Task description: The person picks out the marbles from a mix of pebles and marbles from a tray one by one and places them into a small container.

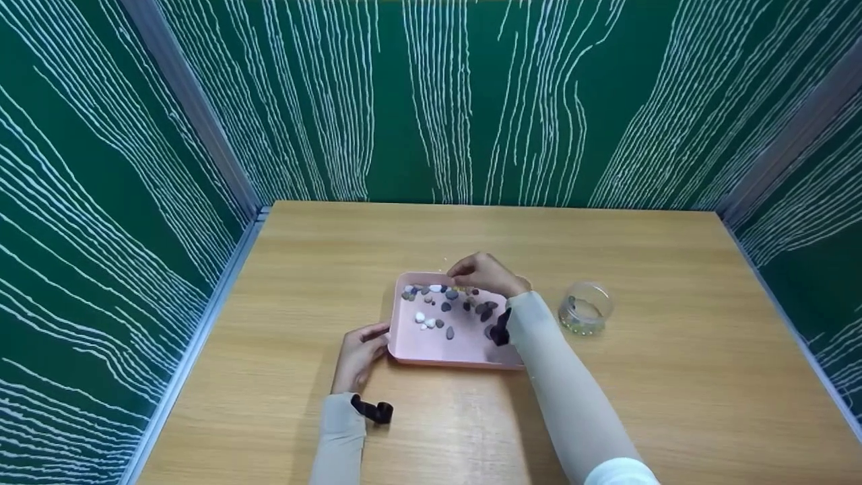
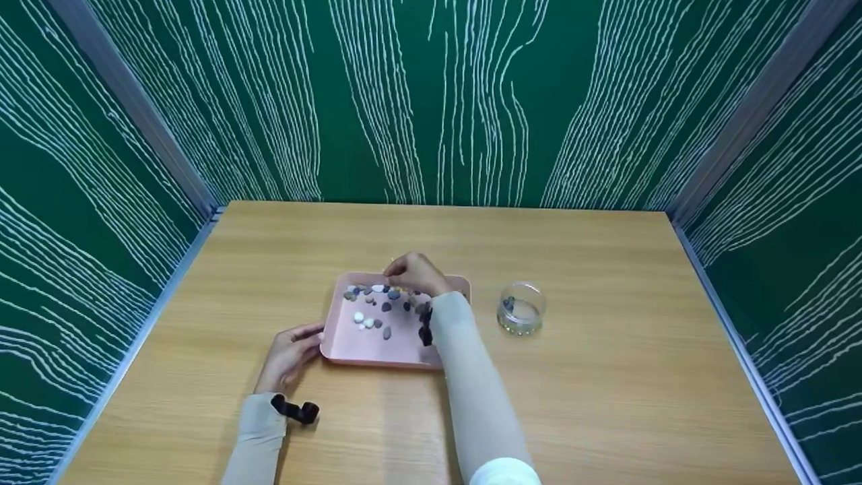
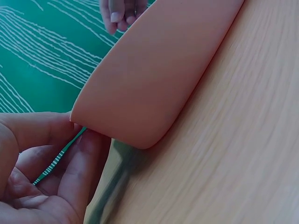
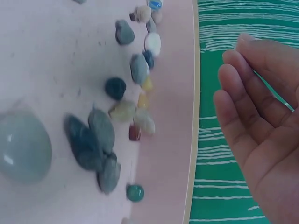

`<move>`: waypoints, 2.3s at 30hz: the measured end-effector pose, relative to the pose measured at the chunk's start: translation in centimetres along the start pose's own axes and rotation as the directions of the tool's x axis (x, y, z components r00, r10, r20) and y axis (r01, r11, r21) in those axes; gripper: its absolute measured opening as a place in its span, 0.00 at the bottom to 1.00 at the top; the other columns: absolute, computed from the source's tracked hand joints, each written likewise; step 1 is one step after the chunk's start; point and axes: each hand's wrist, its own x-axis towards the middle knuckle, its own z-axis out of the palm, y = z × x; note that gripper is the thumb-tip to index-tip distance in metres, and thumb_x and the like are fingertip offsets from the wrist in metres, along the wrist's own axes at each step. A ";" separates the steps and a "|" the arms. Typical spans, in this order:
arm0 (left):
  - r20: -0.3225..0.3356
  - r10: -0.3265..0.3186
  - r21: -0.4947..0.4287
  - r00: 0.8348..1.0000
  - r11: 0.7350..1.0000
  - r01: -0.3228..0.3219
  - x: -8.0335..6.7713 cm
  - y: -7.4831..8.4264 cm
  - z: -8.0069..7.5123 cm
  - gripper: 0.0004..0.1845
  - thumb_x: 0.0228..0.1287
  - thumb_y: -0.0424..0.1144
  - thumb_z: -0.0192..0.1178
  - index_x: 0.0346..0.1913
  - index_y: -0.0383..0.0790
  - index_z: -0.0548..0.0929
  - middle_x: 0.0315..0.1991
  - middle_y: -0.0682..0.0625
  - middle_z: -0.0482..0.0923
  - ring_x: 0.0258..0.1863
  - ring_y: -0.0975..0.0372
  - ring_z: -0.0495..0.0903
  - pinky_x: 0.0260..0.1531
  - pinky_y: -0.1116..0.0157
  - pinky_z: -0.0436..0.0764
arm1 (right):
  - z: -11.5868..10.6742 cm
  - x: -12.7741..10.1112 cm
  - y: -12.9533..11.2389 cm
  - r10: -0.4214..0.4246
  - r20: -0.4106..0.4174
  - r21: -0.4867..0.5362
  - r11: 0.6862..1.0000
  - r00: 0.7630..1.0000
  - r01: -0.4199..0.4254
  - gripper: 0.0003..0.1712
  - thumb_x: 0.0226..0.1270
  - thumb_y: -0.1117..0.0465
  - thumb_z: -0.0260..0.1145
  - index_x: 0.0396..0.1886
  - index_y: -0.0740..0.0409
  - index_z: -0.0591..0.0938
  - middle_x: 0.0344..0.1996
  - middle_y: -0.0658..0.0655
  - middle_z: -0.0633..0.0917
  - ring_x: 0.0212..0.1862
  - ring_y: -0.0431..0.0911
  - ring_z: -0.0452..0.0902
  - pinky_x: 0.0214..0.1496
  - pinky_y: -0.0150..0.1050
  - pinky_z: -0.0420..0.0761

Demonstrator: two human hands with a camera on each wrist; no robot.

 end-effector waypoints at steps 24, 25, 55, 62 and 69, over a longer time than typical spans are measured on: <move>0.012 0.015 0.011 1.000 1.000 -0.015 0.2 -0.1 0.1 0.20 0.59 0.22 0.57 0.55 0.19 0.75 0.48 0.35 0.81 0.38 0.63 0.80 0.40 0.70 0.82 | 5.4 3.9 -1.6 -0.174 0.049 -0.160 0.971 0.984 0.179 0.14 0.59 0.73 0.63 0.46 0.67 0.85 0.41 0.63 0.87 0.38 0.49 0.83 0.38 0.33 0.83; 0.009 0.009 0.008 1.000 1.000 -0.010 0.2 -0.1 0.1 0.20 0.59 0.22 0.57 0.55 0.19 0.75 0.49 0.36 0.81 0.38 0.63 0.80 0.40 0.70 0.82 | 5.6 4.0 -1.6 -0.183 0.050 -0.167 0.968 0.982 0.189 0.14 0.58 0.73 0.63 0.45 0.68 0.85 0.40 0.64 0.87 0.37 0.49 0.82 0.38 0.34 0.83; 0.026 0.027 0.001 0.999 1.000 -0.027 0.1 -0.1 0.0 0.21 0.59 0.21 0.55 0.57 0.19 0.74 0.54 0.31 0.77 0.43 0.62 0.80 0.45 0.67 0.83 | 7.6 5.1 -1.3 -0.259 0.072 -0.305 0.914 0.963 0.269 0.06 0.61 0.71 0.65 0.36 0.64 0.87 0.34 0.58 0.87 0.33 0.43 0.77 0.35 0.34 0.80; 0.026 0.020 0.009 0.999 1.000 -0.020 0.2 0.0 0.1 0.21 0.59 0.22 0.55 0.57 0.20 0.74 0.54 0.31 0.78 0.42 0.62 0.80 0.45 0.67 0.83 | 7.8 5.2 -1.2 -0.236 0.056 -0.361 0.901 0.970 0.240 0.05 0.60 0.72 0.65 0.35 0.64 0.86 0.32 0.58 0.85 0.32 0.44 0.73 0.35 0.36 0.76; 0.025 0.019 0.023 0.999 1.000 -0.019 0.3 0.1 0.0 0.21 0.59 0.22 0.55 0.57 0.20 0.74 0.54 0.30 0.77 0.41 0.62 0.80 0.45 0.66 0.83 | 7.8 5.2 -1.0 -0.277 0.030 -0.326 0.906 0.960 0.271 0.05 0.56 0.75 0.65 0.31 0.67 0.87 0.34 0.61 0.87 0.36 0.51 0.81 0.38 0.39 0.83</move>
